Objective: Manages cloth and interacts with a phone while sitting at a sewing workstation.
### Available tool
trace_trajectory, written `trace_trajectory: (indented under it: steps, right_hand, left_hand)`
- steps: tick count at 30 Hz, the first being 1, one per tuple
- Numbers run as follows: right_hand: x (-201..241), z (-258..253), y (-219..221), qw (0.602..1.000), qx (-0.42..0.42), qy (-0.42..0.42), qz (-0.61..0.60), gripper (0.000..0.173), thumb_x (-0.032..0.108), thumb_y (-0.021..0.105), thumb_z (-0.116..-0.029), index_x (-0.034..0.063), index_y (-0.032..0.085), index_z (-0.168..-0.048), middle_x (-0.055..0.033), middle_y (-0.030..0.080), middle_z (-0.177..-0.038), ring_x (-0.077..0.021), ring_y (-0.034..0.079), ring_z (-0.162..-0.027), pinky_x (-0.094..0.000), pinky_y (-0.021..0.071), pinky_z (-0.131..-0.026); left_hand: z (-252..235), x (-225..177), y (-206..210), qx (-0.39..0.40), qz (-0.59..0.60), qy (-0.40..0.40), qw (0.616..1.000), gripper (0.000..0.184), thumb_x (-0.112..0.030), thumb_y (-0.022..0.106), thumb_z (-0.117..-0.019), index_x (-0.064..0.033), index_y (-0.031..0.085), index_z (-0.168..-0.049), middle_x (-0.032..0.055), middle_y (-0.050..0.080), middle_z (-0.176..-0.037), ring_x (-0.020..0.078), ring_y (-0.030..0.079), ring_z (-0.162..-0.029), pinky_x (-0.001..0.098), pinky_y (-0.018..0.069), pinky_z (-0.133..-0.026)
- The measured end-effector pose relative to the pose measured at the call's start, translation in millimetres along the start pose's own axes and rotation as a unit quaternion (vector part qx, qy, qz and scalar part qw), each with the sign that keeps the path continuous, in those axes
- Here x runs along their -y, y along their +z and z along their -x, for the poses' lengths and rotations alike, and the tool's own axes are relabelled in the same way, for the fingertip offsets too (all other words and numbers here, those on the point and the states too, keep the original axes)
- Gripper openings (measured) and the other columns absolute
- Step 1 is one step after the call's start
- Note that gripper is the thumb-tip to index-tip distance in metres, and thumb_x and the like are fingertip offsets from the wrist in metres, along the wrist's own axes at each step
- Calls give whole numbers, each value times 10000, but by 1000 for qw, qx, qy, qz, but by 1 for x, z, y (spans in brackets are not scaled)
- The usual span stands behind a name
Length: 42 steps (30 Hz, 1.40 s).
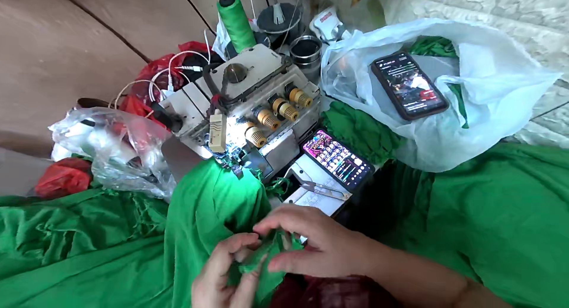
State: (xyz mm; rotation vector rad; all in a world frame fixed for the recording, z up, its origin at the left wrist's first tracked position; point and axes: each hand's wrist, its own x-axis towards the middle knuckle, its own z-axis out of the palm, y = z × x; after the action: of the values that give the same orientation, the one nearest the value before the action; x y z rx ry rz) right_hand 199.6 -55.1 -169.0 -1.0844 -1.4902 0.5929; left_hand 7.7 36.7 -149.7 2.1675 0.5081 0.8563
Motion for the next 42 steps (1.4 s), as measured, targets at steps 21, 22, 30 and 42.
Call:
trace_trajectory:
  steps: [21,22,30,42]
  right_hand:
    - [10,0,10,990,27,-78,-117,190,76,700,-921,-92,699,-831,-131,650,-700,-86,603,-649,-188,468,-602]
    - [9,0,10,990,13,-74,-122,195,81,703,-919,-92,696,-829,-126,643,-700,-79,598,-658,-179,466,-610]
    - [-7,10,20,993,114,7,-18,431,217,788,-872,-50,682,-1193,-193,709,-1135,-339,655,-1126,-512,496,-989]
    - [-1,3,-7,991,-30,-83,103,104,34,745,-807,50,645,-830,-91,652,-785,-203,643,-787,-325,505,-738]
  left_hand:
    - [33,4,23,-50,343,-42,937,265,-453,656,-967,-310,705,-1184,-173,718,-1094,-32,659,-1008,159,526,-887]
    - [34,7,23,-26,350,-55,935,304,-455,712,-926,-319,696,-1198,-180,715,-1110,-39,655,-1021,160,526,-899]
    - [36,2,14,-99,232,-32,967,211,-210,743,-936,-310,758,-1121,-176,735,-1114,-24,675,-1039,161,548,-911]
    - [43,-2,-8,28,141,-134,980,328,-55,548,-1032,-74,629,-1349,-126,700,-1293,9,645,-1192,282,530,-1058]
